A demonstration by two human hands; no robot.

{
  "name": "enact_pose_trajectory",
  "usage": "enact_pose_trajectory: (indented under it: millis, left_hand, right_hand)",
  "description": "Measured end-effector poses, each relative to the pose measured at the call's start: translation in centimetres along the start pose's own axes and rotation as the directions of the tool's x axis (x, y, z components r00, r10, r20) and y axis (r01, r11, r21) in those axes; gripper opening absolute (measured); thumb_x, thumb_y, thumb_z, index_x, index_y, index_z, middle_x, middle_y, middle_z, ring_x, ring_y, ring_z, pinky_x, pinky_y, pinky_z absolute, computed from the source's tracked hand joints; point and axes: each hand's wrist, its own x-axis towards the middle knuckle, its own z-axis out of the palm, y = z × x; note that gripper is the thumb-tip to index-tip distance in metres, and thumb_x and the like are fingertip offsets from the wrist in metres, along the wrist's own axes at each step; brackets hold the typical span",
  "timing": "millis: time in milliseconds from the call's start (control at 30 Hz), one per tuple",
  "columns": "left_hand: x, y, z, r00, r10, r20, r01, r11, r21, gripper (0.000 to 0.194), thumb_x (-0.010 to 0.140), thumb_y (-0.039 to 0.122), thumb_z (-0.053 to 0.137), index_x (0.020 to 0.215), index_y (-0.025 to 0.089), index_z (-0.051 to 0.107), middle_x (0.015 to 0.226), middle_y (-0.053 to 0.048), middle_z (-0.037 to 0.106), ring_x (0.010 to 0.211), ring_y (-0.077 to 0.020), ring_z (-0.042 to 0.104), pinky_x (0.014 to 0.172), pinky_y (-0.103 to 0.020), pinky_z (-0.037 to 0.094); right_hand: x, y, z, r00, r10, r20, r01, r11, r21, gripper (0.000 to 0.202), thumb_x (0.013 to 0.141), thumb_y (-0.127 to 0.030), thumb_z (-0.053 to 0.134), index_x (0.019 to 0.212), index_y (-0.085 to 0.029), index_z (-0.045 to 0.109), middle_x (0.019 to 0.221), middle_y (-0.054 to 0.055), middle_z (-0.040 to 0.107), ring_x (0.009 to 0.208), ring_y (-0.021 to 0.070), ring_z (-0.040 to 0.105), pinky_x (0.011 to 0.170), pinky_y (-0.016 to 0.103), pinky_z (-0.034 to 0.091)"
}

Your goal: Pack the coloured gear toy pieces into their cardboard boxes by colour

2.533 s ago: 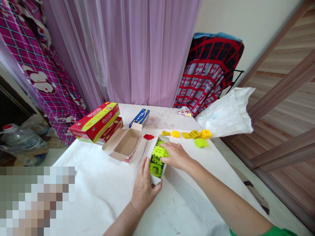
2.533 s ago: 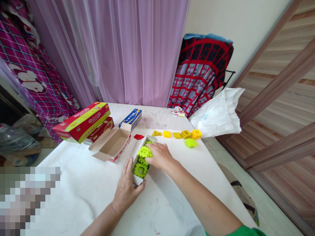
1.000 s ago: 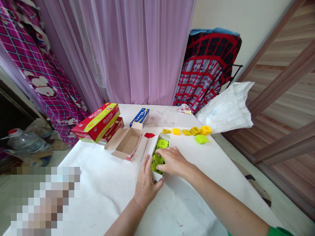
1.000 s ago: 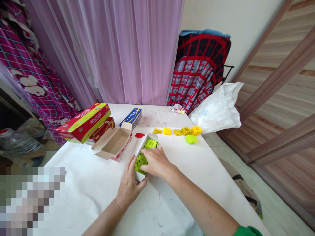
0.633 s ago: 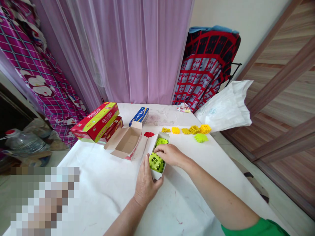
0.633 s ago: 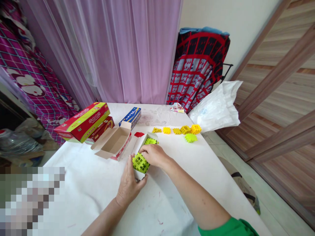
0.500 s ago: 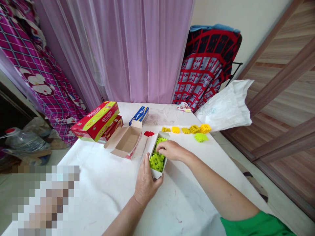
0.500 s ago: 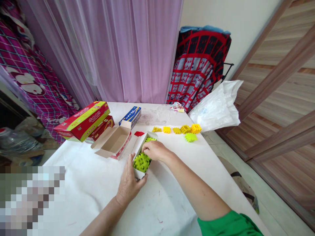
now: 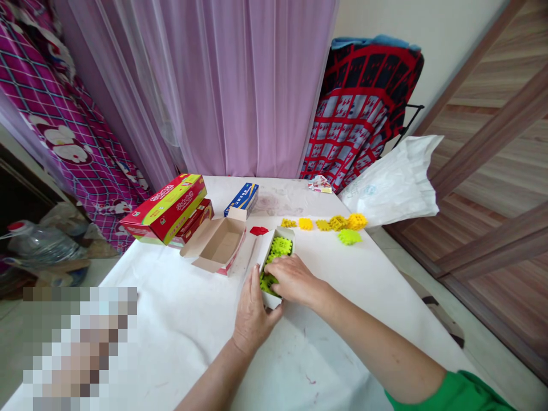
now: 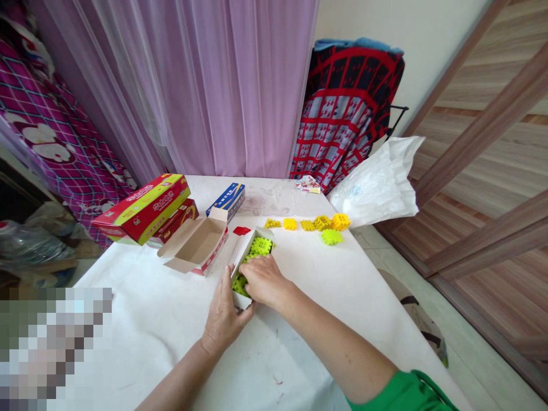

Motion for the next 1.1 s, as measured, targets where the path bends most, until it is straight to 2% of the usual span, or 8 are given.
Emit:
enact_pose_trajectory:
  millis: [200, 333, 433, 567, 767, 1100]
  left_hand:
    - [0.0, 0.0, 0.0, 1.000, -0.005, 0.006, 0.005, 1.000, 0.001, 0.101, 0.078, 0.027, 0.069, 0.154, 0.013, 0.005, 0.146, -0.024, 0.043, 0.136, -0.0343, 0.044, 0.104, -0.050, 0.047]
    - [0.1, 0.0, -0.2, 1.000, -0.005, 0.013, 0.005, 1.000, 0.005, 0.100, 0.079, 0.028, 0.069, 0.154, 0.013, 0.005, 0.145, -0.023, 0.045, 0.136, -0.0340, 0.044, 0.104, -0.050, 0.047]
    - [0.1, 0.0, -0.2, 1.000, -0.009, 0.022, 0.009, 1.000, 0.003, 0.100, 0.078, 0.027, 0.068, 0.154, 0.013, 0.005, 0.146, -0.023, 0.044, 0.136, -0.0334, 0.044, 0.105, -0.050, 0.046]
    - [0.1, -0.1, -0.2, 1.000, -0.008, 0.021, 0.008, 1.000, -0.005, 0.098, 0.079, 0.027, 0.067, 0.154, 0.012, 0.006, 0.147, -0.024, 0.043, 0.136, -0.0338, 0.044, 0.104, -0.050, 0.047]
    - [0.1, -0.1, 0.0, 1.000, -0.017, 0.010, 0.018, 1.000, -0.014, 0.098, 0.078, 0.026, 0.067, 0.154, 0.013, 0.006, 0.147, -0.024, 0.042, 0.137, -0.0343, 0.042, 0.105, -0.051, 0.046]
    - [0.1, -0.2, 0.0, 0.999, -0.042, 0.020, 0.042, 0.999, -0.027, 0.101, 0.075, 0.023, 0.069, 0.154, 0.013, 0.006, 0.147, -0.024, 0.042, 0.136, -0.0350, 0.043, 0.105, -0.052, 0.045]
  right_hand:
    - [0.5, 0.7, 0.8, 0.997, -0.075, -0.012, 0.075, 0.996, 0.043, 0.033, 0.076, -0.011, 0.058, 0.104, -0.022, 0.071, 0.110, 0.006, 0.071, 0.104, 0.0224, 0.061, 0.082, 0.032, 0.038]
    - [0.5, 0.7, 0.7, 0.997, -0.076, -0.026, 0.078, 0.996, 0.048, 0.031, 0.079, -0.014, 0.058, 0.106, -0.021, 0.072, 0.109, 0.006, 0.072, 0.103, 0.0220, 0.061, 0.082, 0.031, 0.039]
    - [0.5, 0.4, 0.5, 0.998, -0.044, -0.044, 0.046, 0.998, 0.044, 0.025, 0.085, -0.026, 0.057, 0.103, -0.022, 0.074, 0.106, 0.006, 0.072, 0.103, 0.0227, 0.060, 0.083, 0.032, 0.040]
    - [0.8, -0.3, 0.3, 0.997, 0.044, -0.060, -0.042, 0.999, 0.028, 0.027, 0.089, -0.038, 0.054, 0.095, -0.023, 0.076, 0.100, 0.008, 0.072, 0.098, 0.0221, 0.061, 0.082, 0.032, 0.040]
    - [1.5, -1.1, 0.6, 0.981, 0.171, -0.091, -0.166, 0.984, 0.058, 0.021, 0.084, -0.038, 0.060, 0.090, -0.024, 0.075, 0.100, 0.006, 0.071, 0.100, 0.0222, 0.061, 0.081, 0.033, 0.040]
    - [1.9, -1.4, 1.0, 0.972, 0.209, -0.110, -0.198, 0.975, 0.100, 0.020, 0.085, -0.034, 0.057, 0.089, -0.024, 0.075, 0.100, 0.005, 0.072, 0.102, 0.0220, 0.061, 0.083, 0.034, 0.038]
